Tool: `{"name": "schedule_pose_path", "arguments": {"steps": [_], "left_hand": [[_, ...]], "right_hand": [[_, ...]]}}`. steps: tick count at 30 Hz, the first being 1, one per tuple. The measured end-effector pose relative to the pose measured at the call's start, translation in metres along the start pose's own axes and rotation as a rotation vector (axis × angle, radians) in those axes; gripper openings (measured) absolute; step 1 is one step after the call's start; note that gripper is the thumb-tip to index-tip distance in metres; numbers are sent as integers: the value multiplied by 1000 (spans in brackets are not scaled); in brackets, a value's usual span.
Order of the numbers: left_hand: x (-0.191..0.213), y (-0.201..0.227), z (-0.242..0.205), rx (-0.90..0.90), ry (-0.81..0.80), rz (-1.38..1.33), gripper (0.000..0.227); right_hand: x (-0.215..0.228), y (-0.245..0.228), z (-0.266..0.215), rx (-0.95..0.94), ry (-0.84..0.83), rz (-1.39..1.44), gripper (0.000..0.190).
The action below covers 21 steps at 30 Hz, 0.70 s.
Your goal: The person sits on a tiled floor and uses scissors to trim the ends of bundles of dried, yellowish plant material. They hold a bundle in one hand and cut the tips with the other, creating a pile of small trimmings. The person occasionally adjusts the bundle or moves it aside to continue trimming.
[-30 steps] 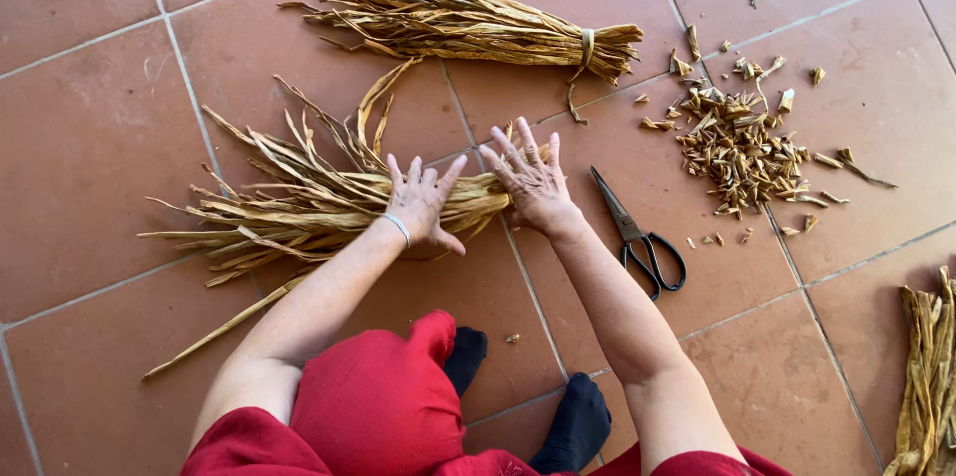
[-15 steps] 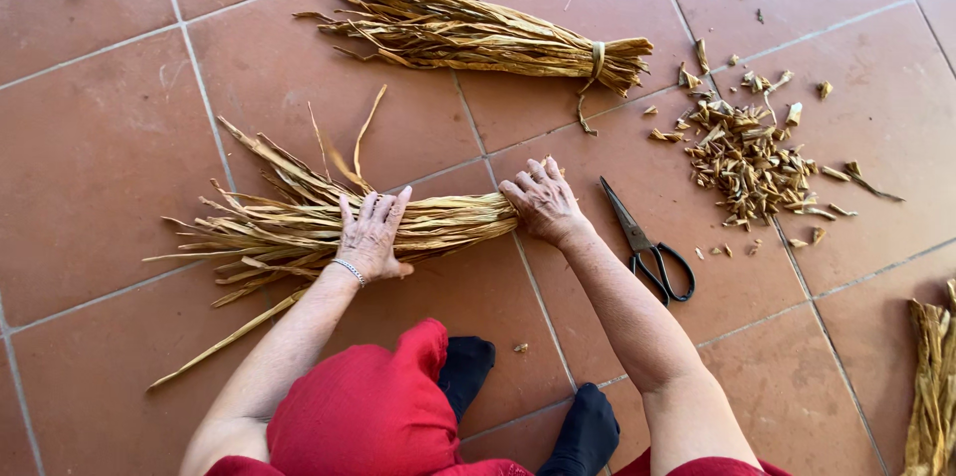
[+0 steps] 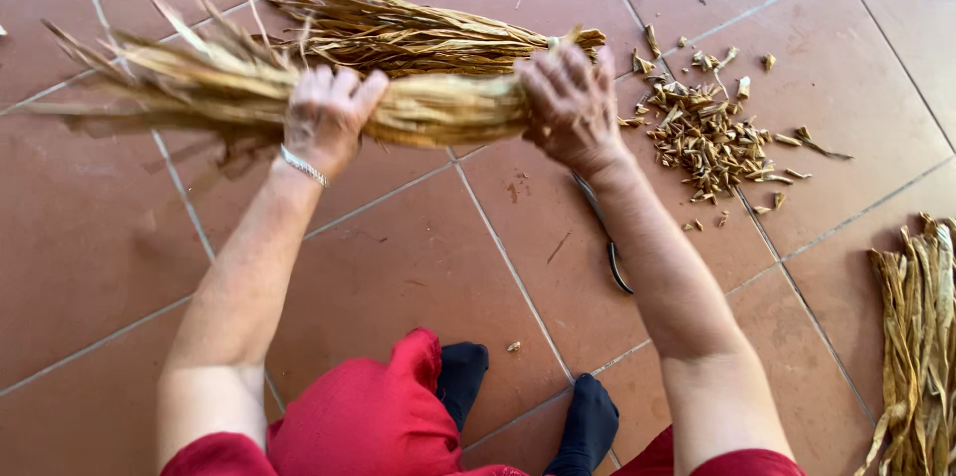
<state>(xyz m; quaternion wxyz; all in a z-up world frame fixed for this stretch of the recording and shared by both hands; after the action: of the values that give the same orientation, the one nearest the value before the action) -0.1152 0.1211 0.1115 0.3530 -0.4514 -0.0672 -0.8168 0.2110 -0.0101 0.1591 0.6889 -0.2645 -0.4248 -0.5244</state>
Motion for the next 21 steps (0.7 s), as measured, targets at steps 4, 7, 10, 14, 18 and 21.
{"name": "schedule_pose_path", "arguments": {"steps": [4,7,10,14,18,21], "left_hand": [[-20,-8,67,-27,156,80,26],[-77,9,79,8,134,5,25],[-152,43,70,28,14,-18,27],[-214,66,38,76,-183,-115,35],[-238,55,48,112,-260,-107,37],[-242,64,60,215,-315,-106,52]], "right_hand": [[69,35,10,-122,31,-85,88],[106,66,-14,-222,-74,-58,75],[127,99,-49,-327,-274,-90,57],[146,138,-94,-353,-447,-168,45],[144,163,-136,-545,-615,-158,41],[133,166,-174,-662,-637,-79,42]]}}
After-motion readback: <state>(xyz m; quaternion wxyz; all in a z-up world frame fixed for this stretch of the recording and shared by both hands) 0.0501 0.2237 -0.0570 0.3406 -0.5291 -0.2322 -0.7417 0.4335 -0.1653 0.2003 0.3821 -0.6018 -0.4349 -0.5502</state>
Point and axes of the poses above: each hand's wrist, its own z-axis towards the middle knuckle, its own x-axis out of the back of the hand, y = z × x, the point moved 1 cm from there along z, towards the middle knuckle, and after that the axes turned 5 degrees about z, right-handed, at the moved point
